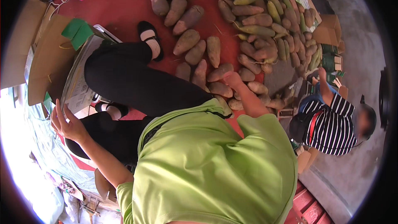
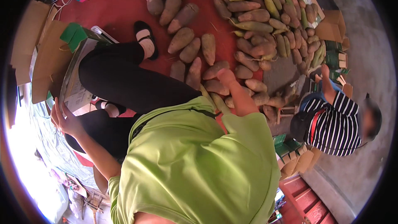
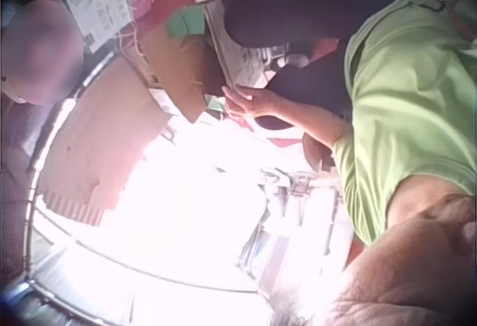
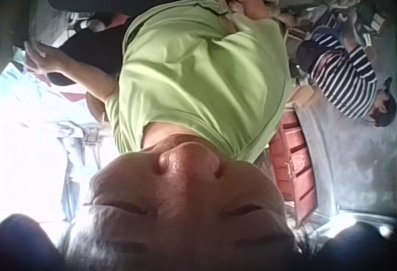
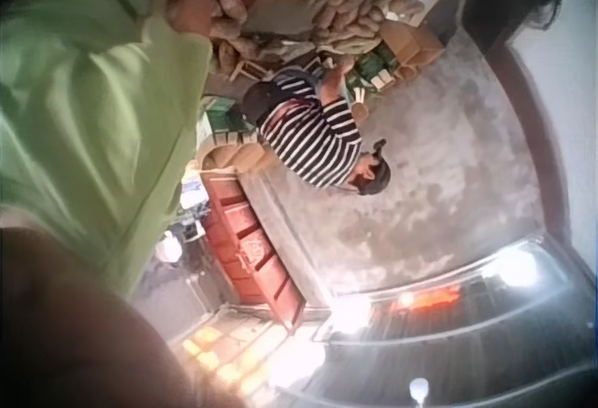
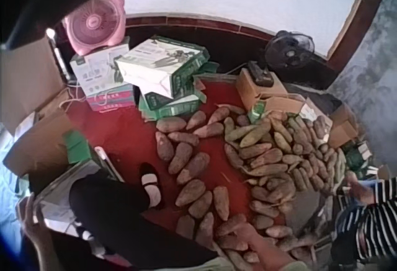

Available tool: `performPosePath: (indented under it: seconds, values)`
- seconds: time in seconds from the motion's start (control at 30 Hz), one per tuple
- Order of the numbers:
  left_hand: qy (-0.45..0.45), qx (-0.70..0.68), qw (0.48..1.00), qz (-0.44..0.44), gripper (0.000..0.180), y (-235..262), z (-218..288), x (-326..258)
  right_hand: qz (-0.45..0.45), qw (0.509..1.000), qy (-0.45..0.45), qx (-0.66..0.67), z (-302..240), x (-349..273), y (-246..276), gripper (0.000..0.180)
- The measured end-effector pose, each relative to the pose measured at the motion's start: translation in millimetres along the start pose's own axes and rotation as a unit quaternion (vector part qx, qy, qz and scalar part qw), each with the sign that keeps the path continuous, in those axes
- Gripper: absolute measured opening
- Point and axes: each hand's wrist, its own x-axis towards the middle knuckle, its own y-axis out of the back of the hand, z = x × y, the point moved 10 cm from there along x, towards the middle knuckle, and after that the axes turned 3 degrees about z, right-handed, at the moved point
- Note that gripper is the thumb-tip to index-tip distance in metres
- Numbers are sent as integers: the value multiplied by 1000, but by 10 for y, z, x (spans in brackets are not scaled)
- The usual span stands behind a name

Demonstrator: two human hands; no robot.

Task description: Pack and weigh radishes into boxes for shipping.

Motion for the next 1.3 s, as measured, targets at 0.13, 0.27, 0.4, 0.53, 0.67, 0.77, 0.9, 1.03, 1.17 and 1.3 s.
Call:
performPosePath:
  seconds: [0.13, 0.27, 0.4, 0.53, 0.67, 0.77, 0.9, 1.03, 1.17, 1.3]
  values:
    - [-30, -2, 1000, 2, 26, -20, 29, -12, 92, 899, -291, 313, 511, -676, 406, 14]
    - [-39, 6, 999, 1, 23, 27, 53, 21, 100, 876, -333, 333, 994, -950, 161, 14]
    - [-44, 1, 999, 12, 26, -6, 34, -22, 79, 896, -336, 280, 1249, -1026, -267, 13]
    - [-24, -5, 1000, 16, 26, 10, 42, -12, -40, 804, -350, 479, 1021, -950, -987, 10]
    - [-6, 1, 1000, 16, 27, 40, 38, -5, -54, 948, -206, 237, 332, -475, -661, 10]
    - [9, -1, 1000, 15, 27, 59, -6, -28, 12, 836, -255, 486, 61, -360, -392, 14]
    - [15, -4, 1000, 5, 26, 64, -2, -7, 30, 879, -220, 422, -67, -139, -90, 20]
    - [10, 5, 1000, 17, 26, 81, 9, -1, 43, 866, -218, 448, -84, 16, 36, 20]
    - [13, 10, 1000, 12, 27, 45, 1, -1, 85, 916, -185, 346, 37, 229, 89, 18]
    - [9, 22, 1000, 11, 29, 29, -31, -23, 93, 892, -204, 392, 67, 381, 183, 15]
